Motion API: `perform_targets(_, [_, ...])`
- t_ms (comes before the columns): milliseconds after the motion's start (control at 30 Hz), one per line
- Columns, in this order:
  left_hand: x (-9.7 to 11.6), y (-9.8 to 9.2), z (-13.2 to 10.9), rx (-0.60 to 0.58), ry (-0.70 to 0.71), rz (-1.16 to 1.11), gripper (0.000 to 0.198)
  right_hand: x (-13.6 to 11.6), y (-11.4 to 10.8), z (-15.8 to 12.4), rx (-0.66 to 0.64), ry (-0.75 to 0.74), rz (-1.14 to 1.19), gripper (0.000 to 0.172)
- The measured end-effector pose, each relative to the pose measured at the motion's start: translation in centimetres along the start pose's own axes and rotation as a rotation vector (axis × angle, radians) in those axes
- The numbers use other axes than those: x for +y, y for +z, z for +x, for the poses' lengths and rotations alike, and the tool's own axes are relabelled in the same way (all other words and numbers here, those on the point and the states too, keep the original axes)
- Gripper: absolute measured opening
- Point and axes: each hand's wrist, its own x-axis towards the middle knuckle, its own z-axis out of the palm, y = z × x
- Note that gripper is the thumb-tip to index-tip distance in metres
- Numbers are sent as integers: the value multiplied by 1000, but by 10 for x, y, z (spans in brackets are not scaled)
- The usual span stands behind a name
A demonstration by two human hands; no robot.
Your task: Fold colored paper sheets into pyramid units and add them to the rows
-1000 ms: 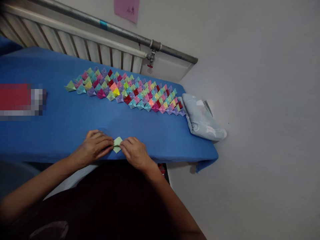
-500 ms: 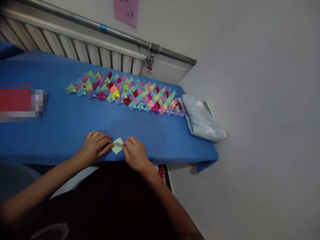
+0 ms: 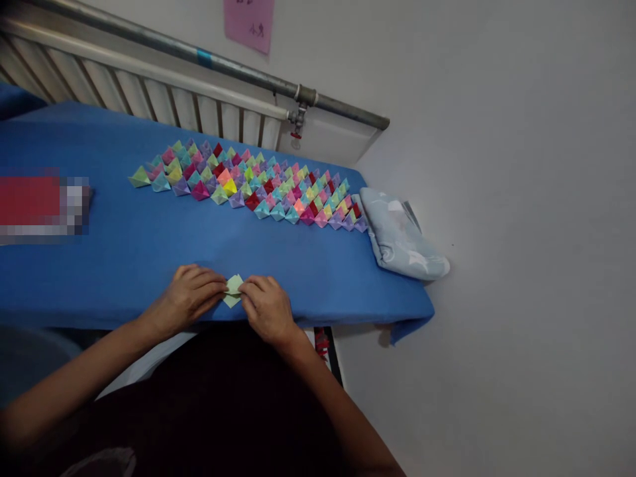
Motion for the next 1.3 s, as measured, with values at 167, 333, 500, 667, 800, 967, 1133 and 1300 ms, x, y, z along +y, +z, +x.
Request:
perform_targets(167, [1,-1,1,2,72,46,21,3,2,-6,-9,-86,-65,26])
perform_targets(333, [1,0,2,-30,89,51,24,3,0,-6,-63,-112,-92,27])
perform_targets(500, [-6,-1,10,-137,169,34,24,4,-3,-3,-92,-125,-104,25])
perform_targets(667, [-12,-5,18,-224,268,-47,25,4,-3,-1,-61,-154,-85,24])
perform_targets(800, [-13,-5,18,-240,219,-75,28,5,-2,-1,0,-131,-45,21])
perform_targets(967, [-16,-1,14,-196,183,-73,31,6,1,-2,44,-67,-35,19])
perform_targets(1133, [-16,3,11,-158,186,-40,26,6,2,-3,89,-59,-9,19])
perform_targets(1300, [-14,1,12,-153,135,-81,25,7,3,-2,68,-28,-2,19])
